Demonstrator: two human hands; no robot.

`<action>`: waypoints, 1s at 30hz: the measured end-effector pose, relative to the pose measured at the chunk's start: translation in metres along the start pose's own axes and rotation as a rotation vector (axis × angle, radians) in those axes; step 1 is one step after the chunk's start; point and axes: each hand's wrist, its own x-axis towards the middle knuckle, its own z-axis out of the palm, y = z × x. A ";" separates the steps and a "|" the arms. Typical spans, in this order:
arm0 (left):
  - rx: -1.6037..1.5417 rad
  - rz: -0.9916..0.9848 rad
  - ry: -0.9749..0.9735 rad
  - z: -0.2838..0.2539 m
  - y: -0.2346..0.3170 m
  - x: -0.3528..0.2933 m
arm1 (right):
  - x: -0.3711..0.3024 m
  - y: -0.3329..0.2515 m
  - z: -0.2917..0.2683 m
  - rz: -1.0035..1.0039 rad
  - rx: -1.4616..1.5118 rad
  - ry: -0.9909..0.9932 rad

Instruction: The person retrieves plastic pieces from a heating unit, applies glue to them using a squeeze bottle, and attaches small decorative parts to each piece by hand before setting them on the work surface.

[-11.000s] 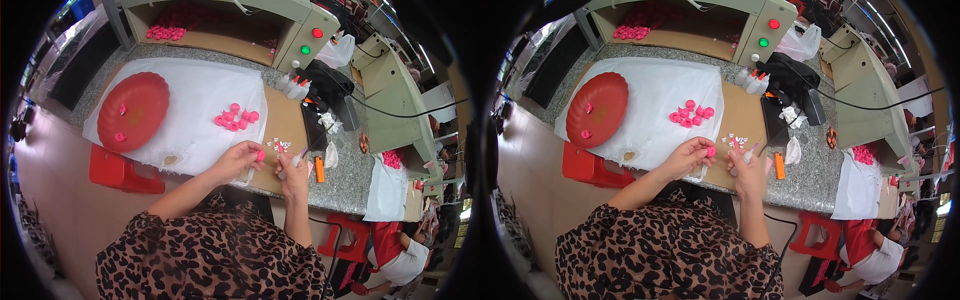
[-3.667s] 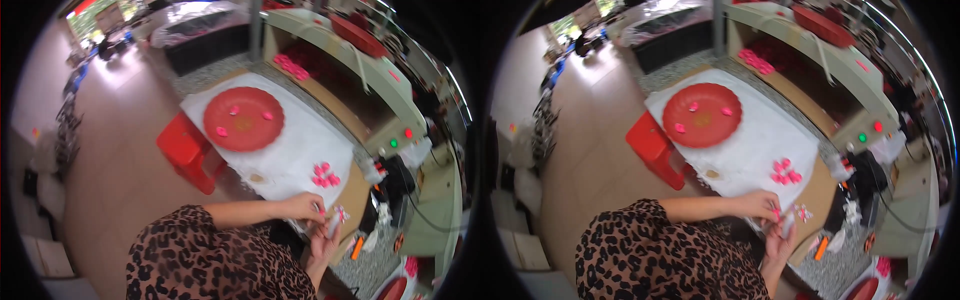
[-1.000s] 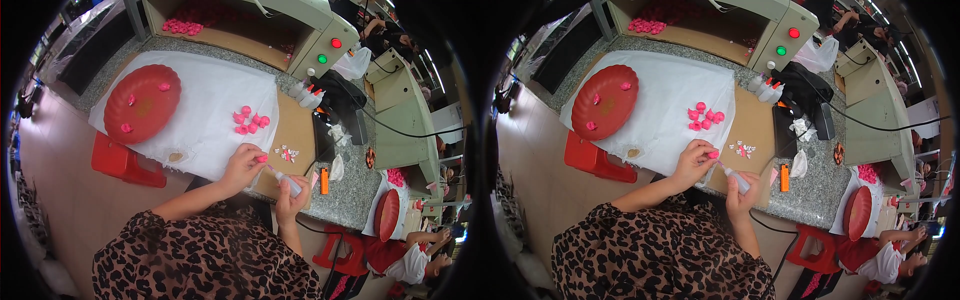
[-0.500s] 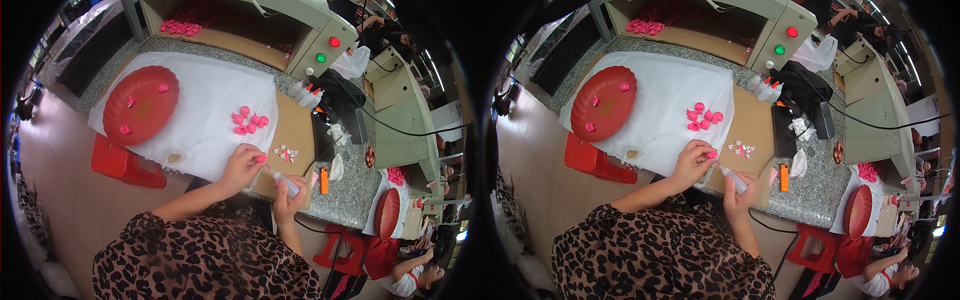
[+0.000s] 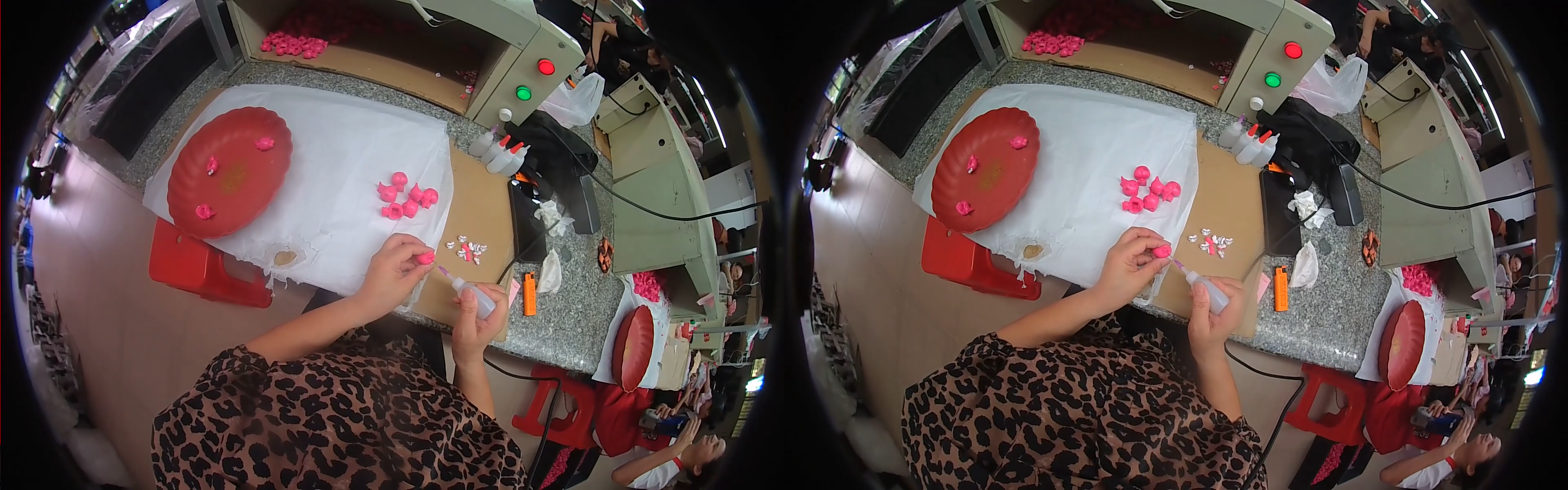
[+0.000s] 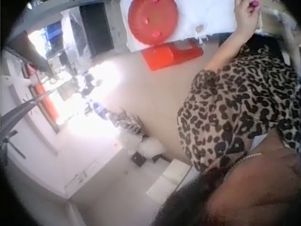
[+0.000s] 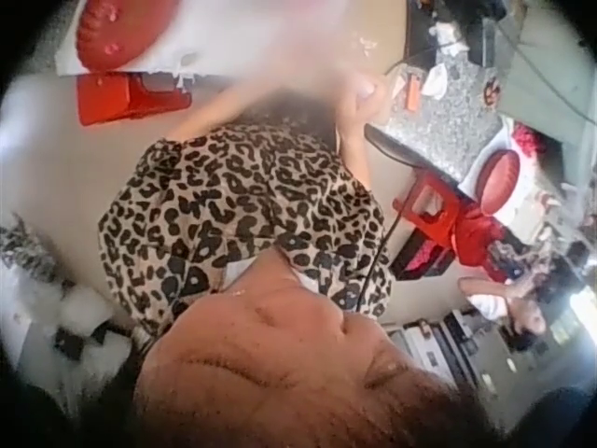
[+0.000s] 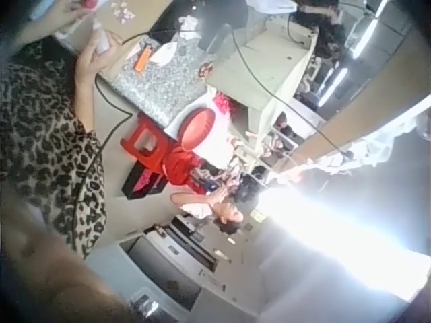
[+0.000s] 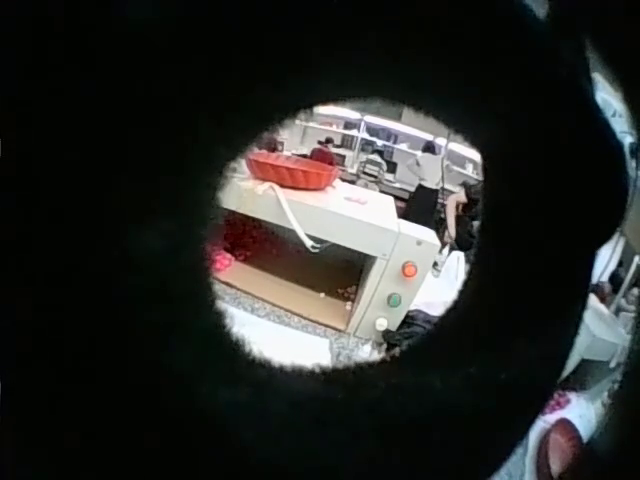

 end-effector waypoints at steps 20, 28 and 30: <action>-0.249 -0.318 -0.450 -0.029 0.021 0.023 | 0.028 0.002 -0.022 0.297 0.406 0.055; -0.081 -0.329 -0.512 -0.031 0.020 0.020 | 0.027 -0.003 -0.018 0.259 0.245 -0.040; -0.072 -0.333 -0.516 -0.031 0.020 0.020 | 0.026 -0.003 -0.017 0.230 0.230 -0.057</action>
